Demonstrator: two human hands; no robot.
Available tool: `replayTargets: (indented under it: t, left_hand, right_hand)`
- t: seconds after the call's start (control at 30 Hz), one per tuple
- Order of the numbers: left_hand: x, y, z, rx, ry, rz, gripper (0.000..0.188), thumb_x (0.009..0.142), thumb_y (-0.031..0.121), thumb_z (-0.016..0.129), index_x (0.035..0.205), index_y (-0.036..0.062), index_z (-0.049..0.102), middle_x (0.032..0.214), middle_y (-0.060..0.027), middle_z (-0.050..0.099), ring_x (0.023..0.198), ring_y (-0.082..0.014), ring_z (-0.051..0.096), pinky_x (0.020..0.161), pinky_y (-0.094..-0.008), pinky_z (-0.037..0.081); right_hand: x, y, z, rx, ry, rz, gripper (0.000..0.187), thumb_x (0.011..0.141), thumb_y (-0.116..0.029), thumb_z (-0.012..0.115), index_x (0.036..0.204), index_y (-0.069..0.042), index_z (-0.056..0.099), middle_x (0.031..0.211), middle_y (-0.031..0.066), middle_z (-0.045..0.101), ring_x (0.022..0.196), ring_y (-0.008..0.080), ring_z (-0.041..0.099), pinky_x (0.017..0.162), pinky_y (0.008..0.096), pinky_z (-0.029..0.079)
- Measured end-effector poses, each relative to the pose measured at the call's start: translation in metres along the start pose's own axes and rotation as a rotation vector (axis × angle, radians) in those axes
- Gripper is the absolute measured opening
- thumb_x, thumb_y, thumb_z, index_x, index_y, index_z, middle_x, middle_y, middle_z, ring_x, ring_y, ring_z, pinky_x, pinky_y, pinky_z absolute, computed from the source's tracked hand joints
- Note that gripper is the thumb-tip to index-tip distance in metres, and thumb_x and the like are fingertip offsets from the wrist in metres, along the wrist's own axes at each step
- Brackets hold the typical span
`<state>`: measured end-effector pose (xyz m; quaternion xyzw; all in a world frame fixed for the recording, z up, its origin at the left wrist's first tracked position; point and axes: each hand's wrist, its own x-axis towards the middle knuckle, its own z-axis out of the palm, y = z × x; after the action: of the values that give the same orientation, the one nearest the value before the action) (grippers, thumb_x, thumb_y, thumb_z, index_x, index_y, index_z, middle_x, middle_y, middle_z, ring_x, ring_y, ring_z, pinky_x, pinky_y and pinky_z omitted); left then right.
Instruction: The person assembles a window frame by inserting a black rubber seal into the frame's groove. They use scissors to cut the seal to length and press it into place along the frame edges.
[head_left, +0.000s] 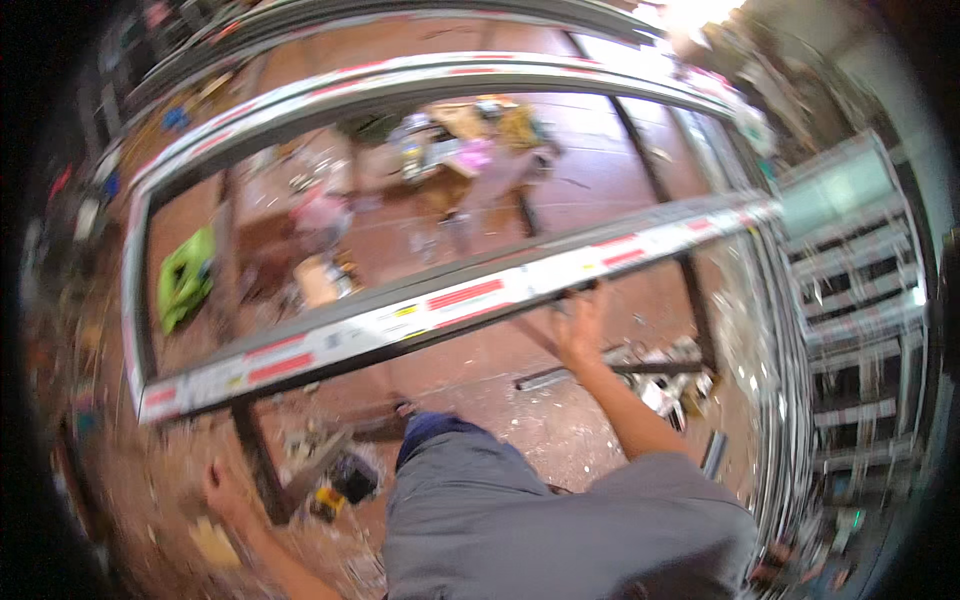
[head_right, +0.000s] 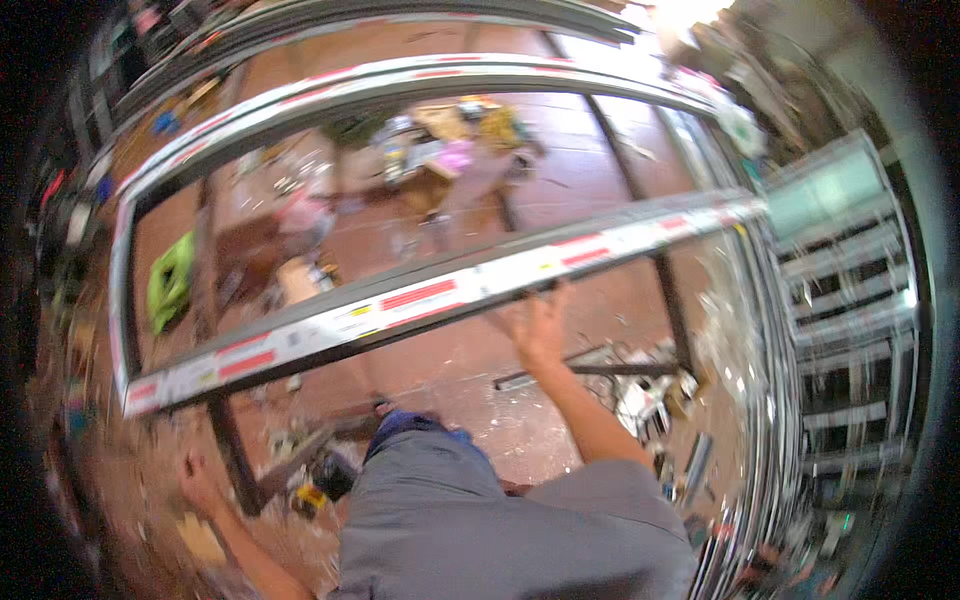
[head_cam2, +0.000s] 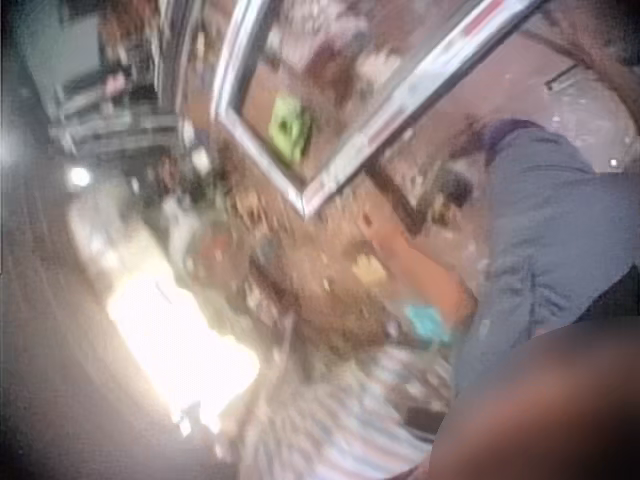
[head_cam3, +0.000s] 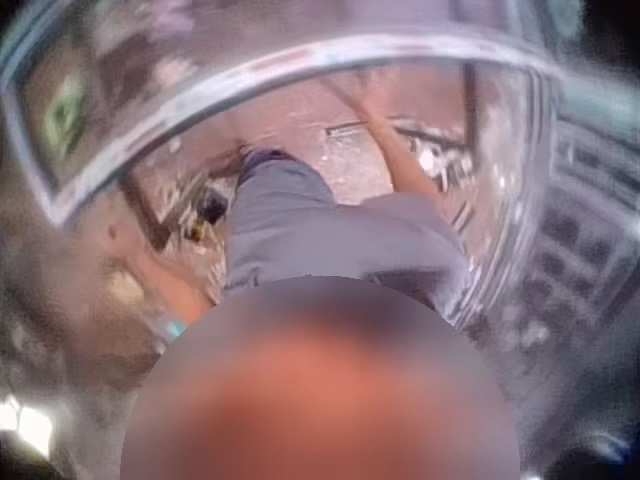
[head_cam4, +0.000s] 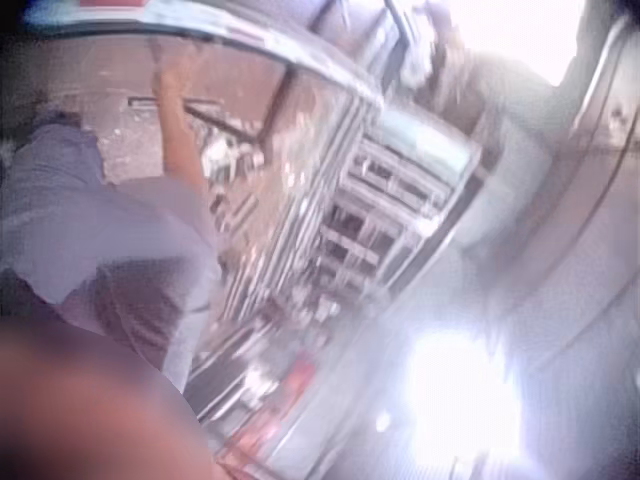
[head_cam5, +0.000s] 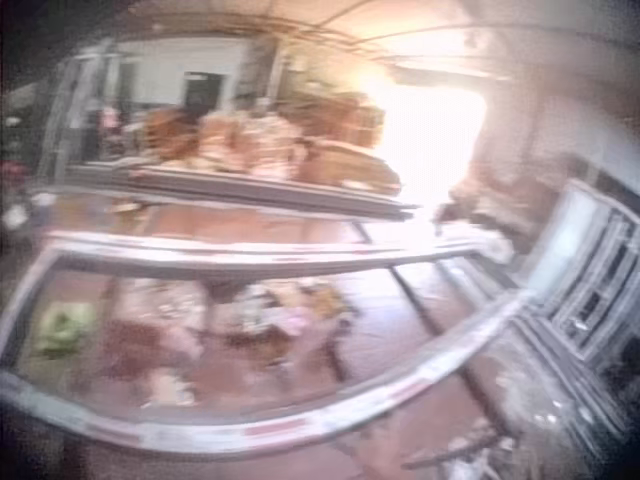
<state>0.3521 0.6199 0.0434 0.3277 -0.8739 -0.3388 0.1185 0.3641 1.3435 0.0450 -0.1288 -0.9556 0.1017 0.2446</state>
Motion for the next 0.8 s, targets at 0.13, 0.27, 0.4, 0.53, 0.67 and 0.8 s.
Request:
replayTargets:
  t: [0.13, 0.27, 0.4, 0.53, 0.67, 0.8]
  left_hand:
    - [0.045, 0.012, 0.020, -0.311, -0.094, -0.284, 0.047, 0.103, 0.044, 0.058, 0.136, 0.0104, 0.063, 0.109, -0.0060, 0.070, 0.053, -0.0114, 0.045, 0.047, -0.0304, 0.035]
    - [0.108, -0.021, 0.043, -0.533, -0.092, -0.167, 0.047, 0.102, 0.046, 0.060, 0.135, 0.0115, 0.063, 0.091, -0.0021, 0.069, 0.047, -0.0101, 0.038, 0.043, -0.0283, 0.029]
    - [0.129, -0.015, 0.044, -0.254, -0.154, 0.271, 0.040, 0.104, 0.040, 0.060, 0.127, 0.0086, 0.065, 0.091, -0.0040, 0.072, 0.048, -0.0074, 0.038, 0.042, -0.0266, 0.029]
    - [0.117, 0.010, 0.045, -0.460, -0.275, 0.034, 0.030, 0.101, 0.025, 0.067, 0.119, 0.0002, 0.066, 0.087, -0.0071, 0.070, 0.053, -0.0109, 0.049, 0.047, -0.0280, 0.037]
    - [0.151, -0.007, 0.040, -0.238, -0.064, 0.529, 0.026, 0.101, 0.021, 0.067, 0.112, -0.0017, 0.068, 0.090, -0.0088, 0.070, 0.072, -0.0149, 0.060, 0.065, -0.0273, 0.048]
    - [0.142, 0.016, 0.028, -0.280, -0.378, 0.458, 0.019, 0.099, 0.013, 0.067, 0.108, -0.0037, 0.069, 0.094, -0.0075, 0.068, 0.084, -0.0160, 0.062, 0.077, -0.0281, 0.051]
  right_hand:
    - [-0.005, 0.003, -0.007, -0.012, 0.068, 0.259, 0.039, 0.094, -0.029, 0.067, 0.123, -0.004, 0.060, 0.155, 0.0401, 0.031, 0.144, 0.0546, 0.033, 0.117, 0.0613, 0.028]
    - [0.004, -0.033, 0.005, -0.049, 0.153, 0.447, 0.036, 0.093, -0.033, 0.067, 0.117, -0.007, 0.058, 0.157, 0.0334, 0.036, 0.145, 0.0480, 0.036, 0.115, 0.0597, 0.030]
    - [0.009, -0.056, 0.001, 0.044, 0.164, 0.602, 0.041, 0.093, -0.030, 0.068, 0.123, -0.006, 0.054, 0.160, 0.0280, 0.034, 0.146, 0.0472, 0.035, 0.114, 0.0603, 0.033]
    - [0.001, -0.049, -0.001, 0.142, 0.269, 0.639, 0.046, 0.093, -0.027, 0.068, 0.129, -0.004, 0.050, 0.161, 0.0267, 0.033, 0.145, 0.0472, 0.036, 0.112, 0.0586, 0.037]
    - [0.017, -0.066, 0.006, 0.158, 0.316, 0.804, 0.048, 0.094, -0.031, 0.066, 0.129, -0.003, 0.051, 0.152, 0.0262, 0.044, 0.136, 0.0440, 0.048, 0.106, 0.0591, 0.042]
    - [0.023, -0.063, -0.010, 0.171, 0.141, 1.059, 0.040, 0.097, -0.038, 0.058, 0.116, -0.002, 0.061, 0.123, 0.0269, 0.066, 0.114, 0.0449, 0.064, 0.095, 0.0590, 0.049]
